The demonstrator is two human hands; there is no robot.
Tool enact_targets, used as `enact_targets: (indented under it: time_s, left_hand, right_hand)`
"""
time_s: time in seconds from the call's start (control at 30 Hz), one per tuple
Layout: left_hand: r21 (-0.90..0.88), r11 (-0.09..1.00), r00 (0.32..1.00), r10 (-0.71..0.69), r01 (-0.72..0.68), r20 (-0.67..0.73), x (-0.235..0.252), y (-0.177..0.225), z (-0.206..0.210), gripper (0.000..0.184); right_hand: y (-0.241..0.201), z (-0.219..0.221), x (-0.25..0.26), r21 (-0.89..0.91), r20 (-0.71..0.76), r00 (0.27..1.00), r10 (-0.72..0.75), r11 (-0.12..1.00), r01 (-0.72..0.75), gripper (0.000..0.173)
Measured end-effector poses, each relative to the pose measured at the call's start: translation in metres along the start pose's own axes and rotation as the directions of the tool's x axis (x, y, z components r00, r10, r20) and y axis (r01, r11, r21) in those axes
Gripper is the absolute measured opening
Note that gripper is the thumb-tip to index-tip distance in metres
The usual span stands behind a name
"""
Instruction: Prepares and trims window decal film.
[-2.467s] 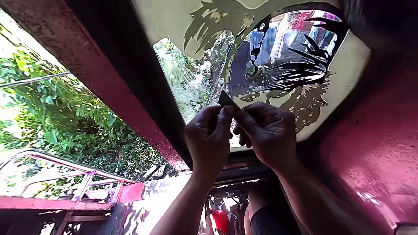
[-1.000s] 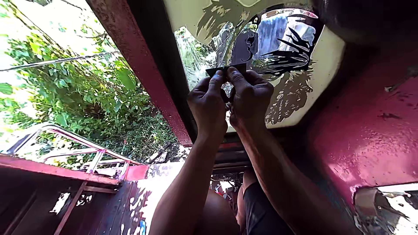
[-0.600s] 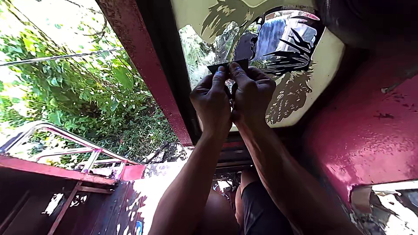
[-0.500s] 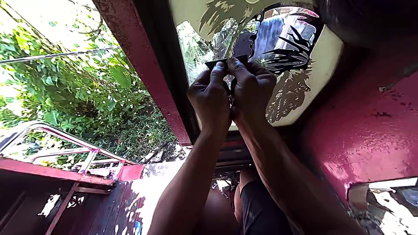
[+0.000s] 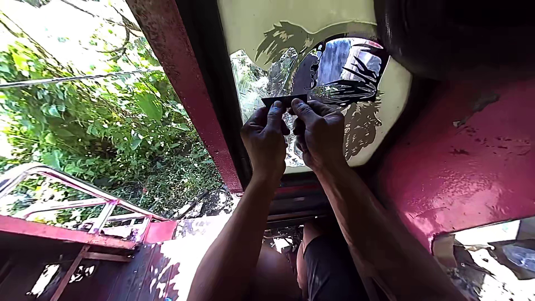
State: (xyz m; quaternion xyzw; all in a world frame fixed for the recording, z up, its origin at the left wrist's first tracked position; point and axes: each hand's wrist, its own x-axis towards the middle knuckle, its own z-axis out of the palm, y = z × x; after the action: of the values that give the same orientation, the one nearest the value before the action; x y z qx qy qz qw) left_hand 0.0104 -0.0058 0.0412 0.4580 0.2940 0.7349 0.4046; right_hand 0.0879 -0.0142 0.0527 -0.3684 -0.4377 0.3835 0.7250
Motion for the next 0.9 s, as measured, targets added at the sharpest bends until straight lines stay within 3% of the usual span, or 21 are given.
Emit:
enact_targets:
  time_s: [0.47, 0.9]
  left_hand:
    - [0.011, 0.999, 0.995, 0.04, -0.039, -0.093, 0.003, 0.009, 0.012, 0.028]
    - [0.038, 0.996, 0.992, 0.083, -0.079, -0.094, 0.006, 0.008, 0.013, 0.026]
  right_hand:
    - [-0.007, 0.014, 0.003, 0.011, -0.071, 0.997, -0.04, 0.999, 0.041, 0.03]
    - [-0.006, 0.02, 0.001, 0.006, -0.123, 0.991, -0.055, 0.998, 0.056, 0.027]
